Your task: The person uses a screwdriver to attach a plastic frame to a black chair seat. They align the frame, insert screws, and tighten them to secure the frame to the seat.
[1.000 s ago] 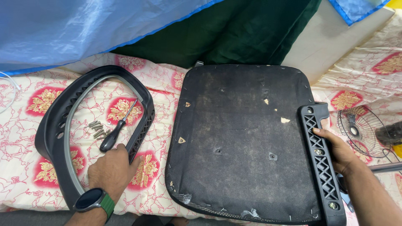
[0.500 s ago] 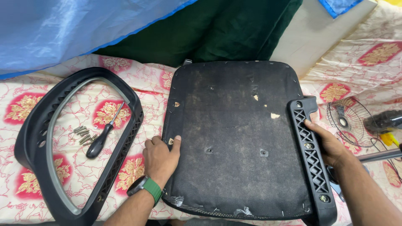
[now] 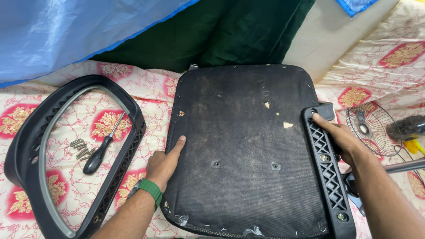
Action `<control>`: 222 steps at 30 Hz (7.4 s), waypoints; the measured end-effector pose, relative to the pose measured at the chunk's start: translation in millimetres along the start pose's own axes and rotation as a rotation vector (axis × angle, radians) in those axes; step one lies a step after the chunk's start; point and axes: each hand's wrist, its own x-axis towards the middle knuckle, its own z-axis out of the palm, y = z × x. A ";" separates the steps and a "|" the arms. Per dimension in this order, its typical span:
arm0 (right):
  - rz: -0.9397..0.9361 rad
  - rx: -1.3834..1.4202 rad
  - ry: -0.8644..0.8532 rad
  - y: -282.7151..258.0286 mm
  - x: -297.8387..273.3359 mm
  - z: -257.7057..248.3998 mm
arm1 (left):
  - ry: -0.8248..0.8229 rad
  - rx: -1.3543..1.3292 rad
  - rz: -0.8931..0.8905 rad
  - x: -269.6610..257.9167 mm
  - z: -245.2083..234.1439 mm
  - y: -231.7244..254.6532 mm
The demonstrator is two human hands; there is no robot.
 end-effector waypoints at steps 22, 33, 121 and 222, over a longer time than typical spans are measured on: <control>-0.350 0.473 0.147 8.3 -88.8 -14.2 | 0.064 -0.125 0.248 -39.0 -34.6 49.6; -0.333 0.689 0.260 32.7 -150.3 18.7 | 0.172 0.180 0.364 -46.5 -82.7 81.0; 0.591 0.975 -1.047 273.8 -181.3 58.0 | -0.175 0.936 0.733 153.0 61.3 171.8; 0.069 -0.521 -0.150 105.0 -30.3 53.8 | 0.440 0.577 0.047 -104.4 -36.0 -78.9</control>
